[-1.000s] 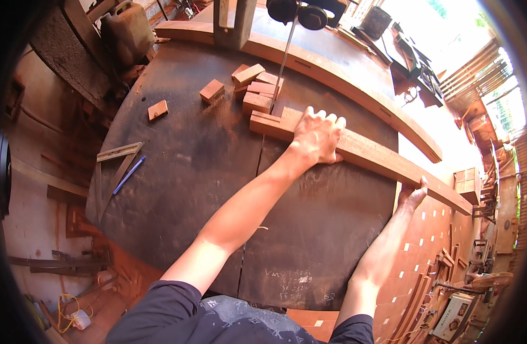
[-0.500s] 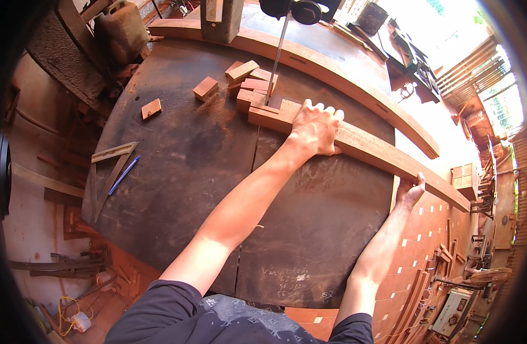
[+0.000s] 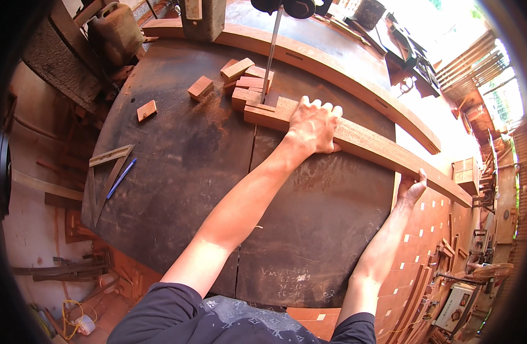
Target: The person uses a bandsaw to cut a long wooden plank into smaller pieces. They measure and mark the wood with a square and pen, then guide the plank through the saw blade to make precise cuts.
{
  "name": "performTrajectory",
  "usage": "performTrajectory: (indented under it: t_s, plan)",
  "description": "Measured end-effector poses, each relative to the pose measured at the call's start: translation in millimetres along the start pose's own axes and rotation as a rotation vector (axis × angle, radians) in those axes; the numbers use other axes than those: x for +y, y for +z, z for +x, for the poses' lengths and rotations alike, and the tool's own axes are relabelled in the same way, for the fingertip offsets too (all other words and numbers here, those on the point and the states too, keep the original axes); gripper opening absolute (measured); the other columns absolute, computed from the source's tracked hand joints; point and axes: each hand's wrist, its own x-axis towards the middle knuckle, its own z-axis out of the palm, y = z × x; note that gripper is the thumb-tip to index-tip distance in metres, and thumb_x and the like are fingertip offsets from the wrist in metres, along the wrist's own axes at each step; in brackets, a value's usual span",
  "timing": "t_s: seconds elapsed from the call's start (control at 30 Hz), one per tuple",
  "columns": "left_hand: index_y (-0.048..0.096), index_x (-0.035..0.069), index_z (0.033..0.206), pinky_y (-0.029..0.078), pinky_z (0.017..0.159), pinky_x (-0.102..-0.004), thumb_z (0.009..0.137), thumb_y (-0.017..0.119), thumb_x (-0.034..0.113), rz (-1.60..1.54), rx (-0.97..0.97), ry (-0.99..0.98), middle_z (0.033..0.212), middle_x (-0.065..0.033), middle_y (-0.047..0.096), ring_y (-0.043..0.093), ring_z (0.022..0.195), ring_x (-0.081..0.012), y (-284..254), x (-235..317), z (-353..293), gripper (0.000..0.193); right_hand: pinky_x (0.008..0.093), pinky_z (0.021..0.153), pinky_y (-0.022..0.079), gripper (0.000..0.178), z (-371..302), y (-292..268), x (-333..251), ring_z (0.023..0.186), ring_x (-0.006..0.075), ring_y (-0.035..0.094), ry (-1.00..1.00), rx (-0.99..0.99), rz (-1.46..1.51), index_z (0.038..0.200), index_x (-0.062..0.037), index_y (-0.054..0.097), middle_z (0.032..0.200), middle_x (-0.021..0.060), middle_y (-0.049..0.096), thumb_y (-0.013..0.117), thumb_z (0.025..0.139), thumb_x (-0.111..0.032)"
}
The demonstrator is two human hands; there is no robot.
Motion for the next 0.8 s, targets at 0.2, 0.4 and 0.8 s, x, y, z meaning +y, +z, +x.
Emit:
performTrajectory:
  t_s: [0.2, 0.4, 0.8]
  plan:
    - [0.064, 0.014, 0.127, 0.044, 0.106, -0.0449, 0.077, 0.087, 0.054, -0.010, 0.009, -0.002, 0.121, -0.0073, 0.072, 0.067, 0.120, -0.0256, 0.0, 2.6, 0.5, 0.069, 0.0540, 0.109, 0.055, 0.036, 3.6, -5.5, -4.2, 0.119, 0.0339, 0.069, 0.000, -0.028, 0.024, 0.126, 0.0065, 0.061, 0.126, 0.0213, 0.071, 0.057, 0.101, -0.018]
    - [0.065, 0.014, 0.127, 0.044, 0.107, -0.0452, 0.077, 0.088, 0.054, -0.026, 0.000, -0.004, 0.121, -0.0070, 0.072, 0.067, 0.120, -0.0251, -0.9, 1.8, 0.1, 0.068, 0.0542, 0.110, 0.054, 0.036, 3.3, -5.0, -4.6, 0.119, 0.0350, 0.069, 0.004, -0.004, -0.001, 0.126, 0.0072, 0.061, 0.127, 0.0219, 0.070, 0.057, 0.101, -0.019]
    - [0.065, 0.013, 0.126, 0.045, 0.107, -0.0454, 0.076, 0.088, 0.054, -0.015, 0.015, 0.002, 0.120, -0.0064, 0.072, 0.067, 0.120, -0.0252, -0.1, -0.7, 0.8, 0.068, 0.0539, 0.110, 0.055, 0.038, 3.6, -3.1, -1.7, 0.120, 0.0351, 0.068, -0.025, -0.002, 0.017, 0.130, 0.0072, 0.058, 0.128, 0.0224, 0.069, 0.059, 0.100, -0.016]
